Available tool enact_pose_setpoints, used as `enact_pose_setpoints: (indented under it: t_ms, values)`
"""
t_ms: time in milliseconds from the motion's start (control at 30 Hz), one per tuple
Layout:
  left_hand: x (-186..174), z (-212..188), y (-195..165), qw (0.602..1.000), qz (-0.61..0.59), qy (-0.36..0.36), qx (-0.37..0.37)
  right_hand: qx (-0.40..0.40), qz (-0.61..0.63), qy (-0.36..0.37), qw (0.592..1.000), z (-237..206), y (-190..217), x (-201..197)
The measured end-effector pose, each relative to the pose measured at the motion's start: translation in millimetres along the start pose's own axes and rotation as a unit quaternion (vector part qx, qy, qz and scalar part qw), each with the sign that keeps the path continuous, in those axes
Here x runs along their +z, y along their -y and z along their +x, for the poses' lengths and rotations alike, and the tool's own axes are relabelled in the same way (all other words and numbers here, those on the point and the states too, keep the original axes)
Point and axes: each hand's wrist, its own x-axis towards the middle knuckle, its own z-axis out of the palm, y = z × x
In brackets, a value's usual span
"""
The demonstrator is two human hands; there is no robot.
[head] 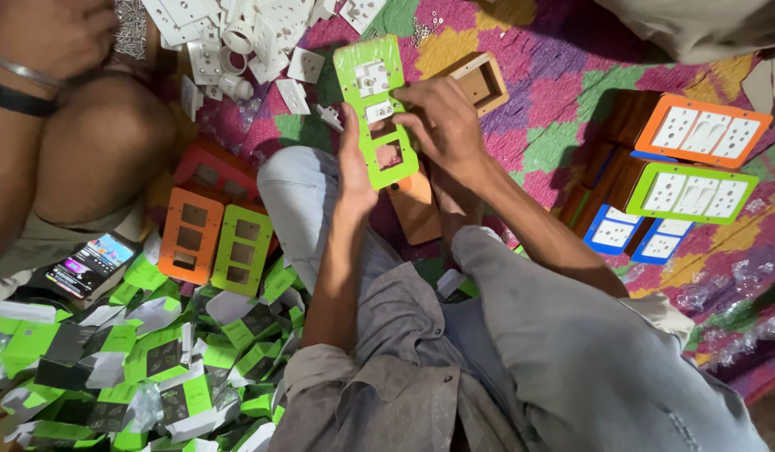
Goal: The person assembles a green electrical outlet plate by inserting white socket modules and securing them with screws. They handle multiple components, including screws and washers, while sitting on the floor surrounded by packaging materials.
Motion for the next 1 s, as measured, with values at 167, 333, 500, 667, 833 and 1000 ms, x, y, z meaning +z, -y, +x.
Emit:
enact_pose_setpoints:
  t_ms: [167,333,500,667,833,1000]
  values:
    - [3.4,4.6,2.8,0.997,0.064,-0.006,0.029,0.035,-0.011,0.002,0.999,-3.6,-9.7,1.7]
    - [0.9,8.4,2.2,0.996,0.085,0.008,0.017,0.0,-0.011,0.013,1.0,-6.6,-16.4,-2.8]
    - [-2.7,6.2,1.1,0.997,0.068,0.01,-0.033,0.02,-0.021,-0.013,1.0,-12.8,-9.2,-2.1]
    - [1.8,4.7,-2.3,0.998,0.047,0.005,-0.036,0.079,0.012,-0.026,0.996,-15.7,-1.5,0.8]
    - [8.8,1.5,-7.0,0.998,0.057,0.016,-0.029,0.162,0.081,-0.036,0.983,-13.7,1.5,2.4]
    - [9.2,2.6,-5.6,0.997,0.073,0.016,-0.021,0.114,0.054,-0.037,0.991,-11.4,-5.1,0.6]
